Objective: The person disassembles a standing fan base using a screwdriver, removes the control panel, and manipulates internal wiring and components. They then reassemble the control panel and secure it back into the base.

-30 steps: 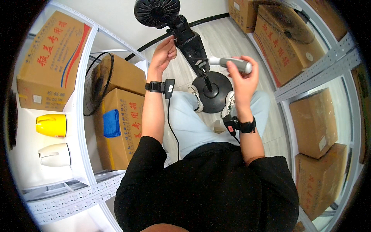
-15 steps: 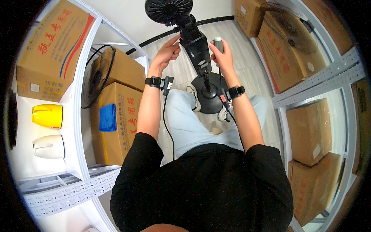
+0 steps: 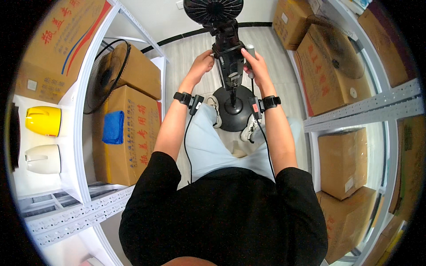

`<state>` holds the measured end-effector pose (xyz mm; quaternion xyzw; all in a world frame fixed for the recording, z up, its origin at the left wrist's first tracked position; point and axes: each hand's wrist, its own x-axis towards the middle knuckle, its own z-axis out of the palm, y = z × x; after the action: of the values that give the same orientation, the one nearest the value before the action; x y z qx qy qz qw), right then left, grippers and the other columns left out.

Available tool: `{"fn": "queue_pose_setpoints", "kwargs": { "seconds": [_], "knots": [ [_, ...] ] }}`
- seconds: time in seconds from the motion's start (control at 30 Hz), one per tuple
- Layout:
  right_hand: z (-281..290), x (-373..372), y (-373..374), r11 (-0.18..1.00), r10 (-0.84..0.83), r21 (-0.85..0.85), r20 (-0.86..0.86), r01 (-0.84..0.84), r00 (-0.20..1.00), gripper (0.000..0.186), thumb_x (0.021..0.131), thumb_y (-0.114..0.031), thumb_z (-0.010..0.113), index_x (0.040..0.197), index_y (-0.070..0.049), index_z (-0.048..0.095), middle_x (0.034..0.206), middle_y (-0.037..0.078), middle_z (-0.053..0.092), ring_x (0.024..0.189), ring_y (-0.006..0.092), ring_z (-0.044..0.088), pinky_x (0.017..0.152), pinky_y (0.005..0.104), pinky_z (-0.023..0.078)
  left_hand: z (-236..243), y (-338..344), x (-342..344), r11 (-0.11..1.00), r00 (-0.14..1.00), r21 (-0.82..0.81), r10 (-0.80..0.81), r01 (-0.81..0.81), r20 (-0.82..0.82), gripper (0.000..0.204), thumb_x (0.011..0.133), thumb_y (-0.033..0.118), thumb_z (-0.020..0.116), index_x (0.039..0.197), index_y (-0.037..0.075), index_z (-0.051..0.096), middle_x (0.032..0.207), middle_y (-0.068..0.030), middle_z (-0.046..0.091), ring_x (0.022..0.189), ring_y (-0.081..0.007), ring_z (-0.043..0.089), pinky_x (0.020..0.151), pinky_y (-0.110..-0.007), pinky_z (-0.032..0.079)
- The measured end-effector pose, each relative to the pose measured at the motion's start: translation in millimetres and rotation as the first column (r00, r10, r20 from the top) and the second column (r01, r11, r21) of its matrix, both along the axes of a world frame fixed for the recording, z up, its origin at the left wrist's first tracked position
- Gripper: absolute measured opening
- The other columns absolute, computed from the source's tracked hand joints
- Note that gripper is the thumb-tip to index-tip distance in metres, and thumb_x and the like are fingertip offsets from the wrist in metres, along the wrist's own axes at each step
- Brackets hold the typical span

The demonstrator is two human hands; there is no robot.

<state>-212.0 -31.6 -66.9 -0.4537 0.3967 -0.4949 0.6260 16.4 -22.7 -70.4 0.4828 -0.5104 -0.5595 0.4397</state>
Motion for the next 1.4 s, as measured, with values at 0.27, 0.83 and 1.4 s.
{"fn": "queue_pose_setpoints", "kwargs": {
  "seconds": [0.27,0.83,1.4],
  "knots": [
    [-10,1,-5,1.0,0.007,0.023,0.038,-0.008,0.999,0.03,0.093,-0.039,0.07,0.094,-0.011,0.059,0.076,-0.004,0.054,0.055,0.0062,0.051,0.047,0.0209,0.034,-16,5,7,0.968,0.91,-0.247,0.061,0.047,0.411,0.076,0.076,0.016,0.067,0.146,0.001,0.043,0.068,0.0012,0.045,0.064,-0.0102,0.044,0.061,-0.027,0.041],
    [-17,-1,-7,0.999,0.017,0.033,-0.007,-0.017,1.0,0.034,0.092,-0.043,0.069,0.093,-0.012,0.058,0.073,-0.005,0.052,0.053,0.0056,0.048,0.047,0.0206,0.033,-31,-3,7,0.946,0.878,-0.323,0.126,0.034,0.461,0.063,0.073,0.02,0.071,0.131,0.0,0.057,0.07,-0.0055,0.051,0.065,-0.0165,0.05,0.062,-0.032,0.044],
    [-16,10,-1,0.999,-0.019,0.042,0.05,0.016,0.999,0.032,0.094,-0.041,0.067,0.102,-0.012,0.058,0.072,-0.003,0.052,0.053,0.0073,0.05,0.046,0.0214,0.033,-30,-11,6,0.9,0.87,-0.401,0.329,-0.17,0.369,0.033,0.09,0.027,0.069,0.11,0.001,0.064,0.069,-0.0049,0.057,0.063,-0.0137,0.05,0.06,-0.031,0.042]
  ]
}}
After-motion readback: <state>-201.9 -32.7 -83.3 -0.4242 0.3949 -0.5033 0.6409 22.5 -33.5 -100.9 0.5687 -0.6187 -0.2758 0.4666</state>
